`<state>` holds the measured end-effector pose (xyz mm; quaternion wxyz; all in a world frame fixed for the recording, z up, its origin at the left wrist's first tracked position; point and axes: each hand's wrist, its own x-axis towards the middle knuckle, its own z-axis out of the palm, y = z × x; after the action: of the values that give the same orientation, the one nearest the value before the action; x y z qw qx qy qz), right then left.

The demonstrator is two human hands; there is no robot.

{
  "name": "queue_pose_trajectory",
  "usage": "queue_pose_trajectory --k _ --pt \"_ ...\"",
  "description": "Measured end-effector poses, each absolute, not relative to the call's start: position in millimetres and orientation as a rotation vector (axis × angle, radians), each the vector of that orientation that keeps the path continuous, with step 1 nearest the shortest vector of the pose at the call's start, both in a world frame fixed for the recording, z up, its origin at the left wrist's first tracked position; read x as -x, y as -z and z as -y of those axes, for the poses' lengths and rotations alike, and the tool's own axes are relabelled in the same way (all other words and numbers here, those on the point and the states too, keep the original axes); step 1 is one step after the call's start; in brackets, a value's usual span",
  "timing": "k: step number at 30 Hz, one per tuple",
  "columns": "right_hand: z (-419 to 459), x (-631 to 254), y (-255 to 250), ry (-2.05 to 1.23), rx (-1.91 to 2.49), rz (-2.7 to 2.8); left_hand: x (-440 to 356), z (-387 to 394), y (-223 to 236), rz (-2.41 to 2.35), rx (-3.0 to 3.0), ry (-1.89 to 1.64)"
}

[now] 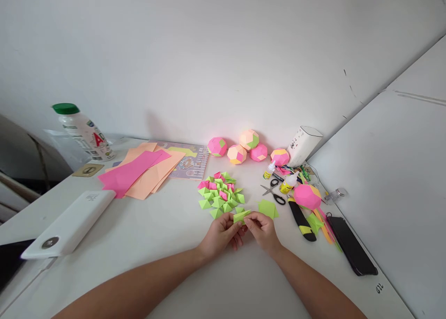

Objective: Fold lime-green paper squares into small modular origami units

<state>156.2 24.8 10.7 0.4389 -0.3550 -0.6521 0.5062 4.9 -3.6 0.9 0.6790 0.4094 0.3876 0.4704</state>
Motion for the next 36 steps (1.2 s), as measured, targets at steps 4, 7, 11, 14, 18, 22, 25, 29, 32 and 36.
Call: queue_pose_trajectory --k 4,7,11,14,18,22,25,29,32,36 --pt "-24.9 -155.8 -8.8 -1.225 0.867 1.624 -4.6 3.4 -1.9 -0.869 -0.914 -1.053" --pt "-25.4 -155.3 -7.1 -1.217 0.875 1.61 -3.9 3.2 -1.4 -0.861 -0.927 -1.048" --pt "-25.4 -155.2 -7.5 -1.276 0.905 1.605 -3.4 3.2 -0.5 -0.841 -0.97 -1.039" --pt "-24.9 -155.2 -8.6 -1.278 0.909 1.605 -3.5 3.6 0.3 -0.83 -0.993 -1.029" --pt "-24.2 -155.2 -9.4 -1.254 0.906 1.612 -3.7 3.7 0.4 -0.835 -0.992 -1.024" --pt "-23.7 -154.8 -9.3 -1.237 0.901 1.611 -3.5 3.5 -1.5 -0.847 -0.981 -1.015" --pt "-23.4 -154.4 -9.6 -1.244 0.895 1.611 -3.5 3.4 -2.7 -0.84 -0.973 -1.01" --pt "-23.2 -154.4 -10.5 -1.23 0.894 1.618 -3.2 3.2 -3.0 -0.833 -0.969 -1.007" --pt "-23.2 -154.8 -10.2 -1.236 0.889 1.622 -2.8 3.1 -2.9 -0.838 -0.969 -1.004" --pt "-23.4 -155.1 -9.0 -1.243 0.882 1.625 -2.5 3.3 -2.3 -0.834 -0.965 -1.002"
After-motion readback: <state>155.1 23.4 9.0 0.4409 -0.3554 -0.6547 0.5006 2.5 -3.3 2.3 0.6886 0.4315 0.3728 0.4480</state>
